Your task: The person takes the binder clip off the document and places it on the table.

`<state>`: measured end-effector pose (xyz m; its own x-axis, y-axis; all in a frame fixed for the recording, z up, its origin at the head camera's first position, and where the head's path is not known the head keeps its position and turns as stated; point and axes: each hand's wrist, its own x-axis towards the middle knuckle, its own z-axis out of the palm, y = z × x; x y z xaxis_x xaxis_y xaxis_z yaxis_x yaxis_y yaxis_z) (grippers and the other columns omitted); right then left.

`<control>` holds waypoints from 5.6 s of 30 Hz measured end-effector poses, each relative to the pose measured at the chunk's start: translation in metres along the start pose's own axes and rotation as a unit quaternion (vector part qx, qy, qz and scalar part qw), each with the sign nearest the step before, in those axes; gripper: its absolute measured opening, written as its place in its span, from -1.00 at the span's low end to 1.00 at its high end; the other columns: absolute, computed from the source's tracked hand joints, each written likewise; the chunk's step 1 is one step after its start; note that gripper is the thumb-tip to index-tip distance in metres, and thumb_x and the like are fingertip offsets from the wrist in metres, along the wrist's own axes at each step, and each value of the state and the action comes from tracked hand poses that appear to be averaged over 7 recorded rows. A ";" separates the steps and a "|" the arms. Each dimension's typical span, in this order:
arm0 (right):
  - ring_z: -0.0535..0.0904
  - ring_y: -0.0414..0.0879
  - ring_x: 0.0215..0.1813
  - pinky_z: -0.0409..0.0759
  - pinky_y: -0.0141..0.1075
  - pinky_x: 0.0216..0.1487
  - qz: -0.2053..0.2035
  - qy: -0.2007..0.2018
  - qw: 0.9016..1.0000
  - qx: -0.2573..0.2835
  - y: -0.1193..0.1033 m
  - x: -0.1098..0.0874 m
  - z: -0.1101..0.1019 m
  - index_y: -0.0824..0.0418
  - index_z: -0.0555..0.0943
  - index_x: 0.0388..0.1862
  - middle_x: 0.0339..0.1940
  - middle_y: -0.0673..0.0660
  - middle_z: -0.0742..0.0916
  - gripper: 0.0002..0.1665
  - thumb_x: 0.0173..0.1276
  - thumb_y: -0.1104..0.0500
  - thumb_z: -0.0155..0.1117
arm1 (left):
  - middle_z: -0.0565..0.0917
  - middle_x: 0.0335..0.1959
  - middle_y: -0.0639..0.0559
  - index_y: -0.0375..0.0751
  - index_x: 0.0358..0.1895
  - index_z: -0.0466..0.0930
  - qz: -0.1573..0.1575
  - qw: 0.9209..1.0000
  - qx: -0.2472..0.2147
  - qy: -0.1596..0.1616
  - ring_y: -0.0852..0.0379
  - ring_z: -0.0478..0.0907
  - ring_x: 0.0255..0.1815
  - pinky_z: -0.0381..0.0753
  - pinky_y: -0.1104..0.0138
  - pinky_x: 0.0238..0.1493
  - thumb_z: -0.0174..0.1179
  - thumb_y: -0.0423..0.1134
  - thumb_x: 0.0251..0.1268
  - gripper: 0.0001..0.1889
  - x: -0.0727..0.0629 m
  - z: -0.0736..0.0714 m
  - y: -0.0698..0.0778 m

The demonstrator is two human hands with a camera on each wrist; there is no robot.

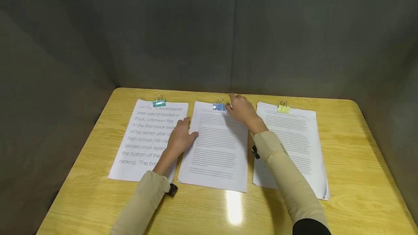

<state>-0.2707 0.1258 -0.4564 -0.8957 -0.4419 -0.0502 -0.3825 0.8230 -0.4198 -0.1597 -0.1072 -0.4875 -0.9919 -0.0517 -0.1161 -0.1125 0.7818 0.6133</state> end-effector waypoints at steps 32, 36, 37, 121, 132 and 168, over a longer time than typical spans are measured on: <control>0.33 -0.03 -0.47 0.32 -0.18 -0.34 -0.029 0.026 0.985 0.169 -0.008 0.023 0.015 0.23 0.46 -0.31 -0.48 0.13 0.50 -0.75 0.62 0.18 0.18 | 0.59 -0.02 -0.36 -0.58 0.38 0.38 -0.047 0.997 -0.061 -0.004 -0.24 0.59 0.01 0.61 0.02 0.06 0.27 -0.43 0.37 -0.44 -0.003 0.003 -0.001; 0.62 0.10 -0.28 0.53 -0.18 -0.23 -0.013 0.010 0.978 0.210 -0.009 0.024 0.013 0.27 0.51 -0.24 -0.15 0.28 0.69 -0.78 0.61 0.15 0.18 | 0.56 -0.24 -0.21 -0.54 0.06 0.59 -0.026 0.995 -0.100 0.013 -0.11 0.52 -0.17 0.57 0.12 -0.10 0.23 -0.47 0.36 -0.73 -0.004 0.001 -0.006; 0.65 0.13 -0.20 0.58 -0.16 -0.18 -0.005 0.006 0.976 0.219 -0.009 0.025 0.013 0.29 0.52 -0.17 -0.04 0.32 0.69 -0.79 0.61 0.14 0.18 | 0.56 -0.26 -0.19 -0.52 0.00 0.61 -0.020 0.994 -0.110 0.016 -0.09 0.50 -0.20 0.55 0.14 -0.13 0.23 -0.48 0.35 -0.78 -0.005 0.001 -0.007; 0.63 -0.25 -0.26 0.71 -0.33 -0.10 0.167 -0.007 0.825 0.540 0.068 -0.085 0.010 0.49 0.47 0.17 -0.27 -0.02 0.63 -0.40 0.65 -0.08 0.08 | 0.73 -0.08 -0.26 -0.37 0.22 0.51 -0.090 0.961 -0.260 0.020 0.01 0.67 -0.33 0.58 0.33 -0.39 0.06 -0.34 0.57 -0.71 0.002 -0.015 -0.029; 0.54 -0.27 -0.23 0.67 -0.37 -0.03 0.180 -0.028 0.856 0.483 0.086 -0.100 -0.004 0.58 0.30 0.41 -0.23 0.02 0.53 -0.21 0.65 -0.12 0.07 | 0.72 -0.03 -0.28 -0.38 0.27 0.49 -0.094 0.961 -0.261 0.009 -0.02 0.68 -0.27 0.59 0.33 -0.35 0.06 -0.32 0.57 -0.67 0.005 -0.015 -0.030; 0.70 -0.04 -0.17 0.72 -0.16 -0.07 0.075 -0.098 0.964 0.235 0.049 -0.089 0.008 0.51 0.53 0.30 -0.17 0.21 0.76 -0.27 0.57 -0.15 0.18 | 0.53 0.26 -0.30 -0.36 0.45 0.29 -0.095 0.950 -0.295 0.033 -0.18 0.59 0.14 0.59 0.06 0.12 0.03 -0.28 0.57 -0.51 0.004 -0.021 -0.028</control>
<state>-0.2084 0.2030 -0.4795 -0.8557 -0.4270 -0.2924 -0.0665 0.6510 -0.7562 -0.1621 -0.1425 -0.4887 -0.9495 -0.2118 -0.2316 -0.2848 0.2713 0.9194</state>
